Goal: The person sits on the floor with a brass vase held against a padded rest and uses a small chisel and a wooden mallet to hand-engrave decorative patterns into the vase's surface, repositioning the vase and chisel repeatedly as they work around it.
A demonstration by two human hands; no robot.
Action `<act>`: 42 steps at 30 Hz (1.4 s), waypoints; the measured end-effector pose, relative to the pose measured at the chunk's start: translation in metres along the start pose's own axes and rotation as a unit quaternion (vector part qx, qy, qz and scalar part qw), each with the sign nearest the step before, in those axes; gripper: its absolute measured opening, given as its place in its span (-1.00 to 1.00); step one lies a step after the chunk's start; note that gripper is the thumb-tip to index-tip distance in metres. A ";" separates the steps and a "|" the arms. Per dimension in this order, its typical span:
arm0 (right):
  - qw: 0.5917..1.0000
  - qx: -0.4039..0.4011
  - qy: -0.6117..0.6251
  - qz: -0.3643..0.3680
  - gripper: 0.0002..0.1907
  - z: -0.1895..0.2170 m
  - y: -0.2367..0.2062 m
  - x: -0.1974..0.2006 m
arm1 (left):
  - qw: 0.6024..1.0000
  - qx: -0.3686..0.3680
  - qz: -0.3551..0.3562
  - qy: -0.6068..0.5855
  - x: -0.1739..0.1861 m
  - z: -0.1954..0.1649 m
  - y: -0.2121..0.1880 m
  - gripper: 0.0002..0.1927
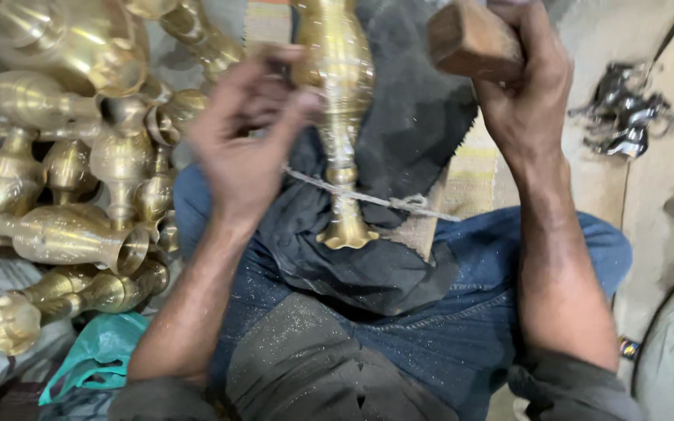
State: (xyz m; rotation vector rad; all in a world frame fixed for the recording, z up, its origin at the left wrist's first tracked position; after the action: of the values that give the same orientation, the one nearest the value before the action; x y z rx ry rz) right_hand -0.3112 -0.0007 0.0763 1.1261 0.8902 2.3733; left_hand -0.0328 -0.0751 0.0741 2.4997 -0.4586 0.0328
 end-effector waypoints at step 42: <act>0.959 -0.124 -0.241 0.088 -0.72 0.084 0.018 0.050 | 0.972 -0.110 0.185 0.096 -0.046 -0.004 0.027 -0.62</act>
State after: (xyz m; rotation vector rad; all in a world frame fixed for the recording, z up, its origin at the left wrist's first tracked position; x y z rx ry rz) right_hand -0.2771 0.0464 0.1561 1.6267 0.3275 2.1089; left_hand -0.0848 -0.0784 0.0866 2.1389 -0.7936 0.3491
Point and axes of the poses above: each hand's wrist, its own y-axis towards the middle knuckle, its own x-axis out of the back of the hand, z = x × y, the point moved 8 cm from there along y, towards the middle knuckle
